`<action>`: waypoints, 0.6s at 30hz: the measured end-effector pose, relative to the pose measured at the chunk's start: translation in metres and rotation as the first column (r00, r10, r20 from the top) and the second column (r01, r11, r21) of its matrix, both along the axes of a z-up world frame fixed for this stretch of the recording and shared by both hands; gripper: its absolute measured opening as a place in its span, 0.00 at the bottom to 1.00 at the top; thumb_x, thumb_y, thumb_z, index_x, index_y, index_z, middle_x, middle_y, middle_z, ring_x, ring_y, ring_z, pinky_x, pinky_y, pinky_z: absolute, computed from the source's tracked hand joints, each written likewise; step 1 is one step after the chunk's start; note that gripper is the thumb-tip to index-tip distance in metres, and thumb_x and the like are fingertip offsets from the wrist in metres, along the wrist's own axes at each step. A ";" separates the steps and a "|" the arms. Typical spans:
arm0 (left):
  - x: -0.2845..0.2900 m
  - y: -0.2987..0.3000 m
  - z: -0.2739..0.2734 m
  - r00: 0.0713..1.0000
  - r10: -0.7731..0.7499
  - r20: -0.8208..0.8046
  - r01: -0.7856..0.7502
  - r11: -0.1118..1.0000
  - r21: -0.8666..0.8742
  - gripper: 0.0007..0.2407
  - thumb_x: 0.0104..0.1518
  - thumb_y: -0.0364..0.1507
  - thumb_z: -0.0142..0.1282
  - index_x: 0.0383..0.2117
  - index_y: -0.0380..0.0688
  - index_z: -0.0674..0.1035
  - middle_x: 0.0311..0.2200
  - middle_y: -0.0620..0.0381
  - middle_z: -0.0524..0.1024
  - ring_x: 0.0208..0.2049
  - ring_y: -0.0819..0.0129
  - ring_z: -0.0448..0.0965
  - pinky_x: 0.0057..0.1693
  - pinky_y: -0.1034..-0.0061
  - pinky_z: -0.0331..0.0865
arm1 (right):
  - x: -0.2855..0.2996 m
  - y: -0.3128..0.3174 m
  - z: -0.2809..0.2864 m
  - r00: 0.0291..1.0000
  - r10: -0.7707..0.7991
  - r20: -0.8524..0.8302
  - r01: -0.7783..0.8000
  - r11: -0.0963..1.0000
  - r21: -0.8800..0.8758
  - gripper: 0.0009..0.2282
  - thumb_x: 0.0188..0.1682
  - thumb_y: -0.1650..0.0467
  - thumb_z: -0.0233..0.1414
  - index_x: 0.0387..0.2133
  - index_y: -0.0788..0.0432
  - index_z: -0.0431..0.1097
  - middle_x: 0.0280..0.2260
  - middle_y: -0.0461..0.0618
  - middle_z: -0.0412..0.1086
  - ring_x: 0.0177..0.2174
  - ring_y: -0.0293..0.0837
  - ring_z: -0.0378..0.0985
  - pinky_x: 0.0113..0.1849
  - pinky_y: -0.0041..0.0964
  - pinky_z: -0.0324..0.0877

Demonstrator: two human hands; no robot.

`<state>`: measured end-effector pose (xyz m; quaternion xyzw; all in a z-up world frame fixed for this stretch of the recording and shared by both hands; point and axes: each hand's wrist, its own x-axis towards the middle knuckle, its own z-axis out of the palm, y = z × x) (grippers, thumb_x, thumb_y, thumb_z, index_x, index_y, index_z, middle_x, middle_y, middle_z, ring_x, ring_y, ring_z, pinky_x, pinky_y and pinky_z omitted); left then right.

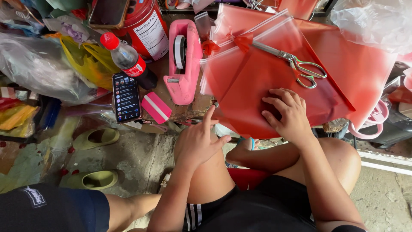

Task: Assembling a decorative bouquet by folding and attaching red and pink paper to a base

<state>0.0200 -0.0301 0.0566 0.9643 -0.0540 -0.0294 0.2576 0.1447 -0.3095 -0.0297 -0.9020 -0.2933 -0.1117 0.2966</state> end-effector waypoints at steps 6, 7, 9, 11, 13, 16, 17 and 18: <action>0.007 -0.009 -0.020 0.980 0.197 0.004 -0.196 0.974 0.113 0.31 0.57 0.49 0.53 0.65 0.50 0.63 0.27 0.49 0.84 0.35 0.45 0.85 0.47 0.52 0.73 | 0.000 -0.003 -0.004 1.000 0.012 0.007 -0.013 0.999 0.034 0.16 0.50 0.59 0.57 0.50 0.46 0.73 0.55 0.48 0.66 0.60 0.55 0.64 0.54 0.50 0.56; 0.014 -0.007 -0.032 0.980 0.198 0.003 -0.197 0.974 0.114 0.31 0.57 0.49 0.53 0.65 0.50 0.63 0.27 0.49 0.84 0.35 0.45 0.85 0.47 0.52 0.73 | 0.000 -0.003 -0.006 1.000 0.013 0.006 -0.013 0.999 0.035 0.16 0.50 0.59 0.57 0.50 0.46 0.73 0.55 0.48 0.66 0.60 0.55 0.64 0.54 0.50 0.56; 0.026 -0.001 -0.056 0.971 0.235 -0.048 -0.231 0.970 0.072 0.30 0.53 0.53 0.54 0.60 0.54 0.68 0.24 0.60 0.82 0.32 0.52 0.85 0.42 0.58 0.75 | 0.002 -0.003 -0.010 1.000 0.007 0.025 -0.008 0.999 0.038 0.16 0.50 0.58 0.57 0.50 0.46 0.73 0.55 0.47 0.66 0.60 0.54 0.64 0.54 0.49 0.56; 0.025 -0.001 -0.056 0.966 0.255 -0.043 -0.251 0.964 0.083 0.29 0.52 0.52 0.55 0.58 0.54 0.69 0.24 0.61 0.82 0.32 0.52 0.85 0.42 0.57 0.76 | 0.000 -0.003 -0.009 1.000 0.009 0.029 -0.010 0.999 0.039 0.16 0.50 0.58 0.57 0.50 0.46 0.74 0.55 0.47 0.66 0.60 0.55 0.64 0.54 0.50 0.56; 0.026 0.001 -0.064 0.961 0.273 -0.035 -0.269 0.959 0.094 0.28 0.52 0.52 0.55 0.56 0.54 0.71 0.24 0.61 0.81 0.33 0.52 0.85 0.41 0.56 0.76 | 0.000 -0.002 -0.008 0.999 0.009 0.035 -0.011 0.999 0.040 0.16 0.50 0.59 0.57 0.50 0.47 0.74 0.55 0.47 0.66 0.59 0.55 0.65 0.54 0.50 0.56; 0.025 0.005 -0.069 0.960 0.281 0.015 -0.280 0.948 0.148 0.23 0.54 0.51 0.56 0.51 0.56 0.72 0.22 0.59 0.80 0.32 0.51 0.85 0.42 0.54 0.76 | 0.002 -0.002 -0.009 1.000 0.003 0.031 -0.004 0.999 0.037 0.16 0.49 0.59 0.58 0.50 0.46 0.74 0.56 0.46 0.66 0.59 0.54 0.65 0.54 0.49 0.56; 0.022 0.006 -0.058 0.961 0.276 -0.016 -0.275 0.960 0.058 0.17 0.54 0.48 0.57 0.43 0.57 0.75 0.22 0.60 0.79 0.32 0.53 0.84 0.41 0.56 0.76 | 0.002 -0.003 -0.009 1.000 0.008 0.027 -0.009 0.999 0.036 0.16 0.49 0.59 0.57 0.50 0.45 0.74 0.55 0.46 0.66 0.59 0.54 0.65 0.54 0.49 0.56; 0.019 0.007 -0.047 0.962 0.269 -0.046 -0.270 0.962 -0.033 0.12 0.54 0.46 0.58 0.35 0.57 0.78 0.21 0.62 0.78 0.31 0.54 0.84 0.39 0.58 0.76 | 0.002 -0.004 -0.009 1.000 0.014 0.023 -0.015 0.999 0.036 0.16 0.49 0.59 0.57 0.49 0.45 0.73 0.55 0.45 0.66 0.59 0.54 0.65 0.54 0.49 0.55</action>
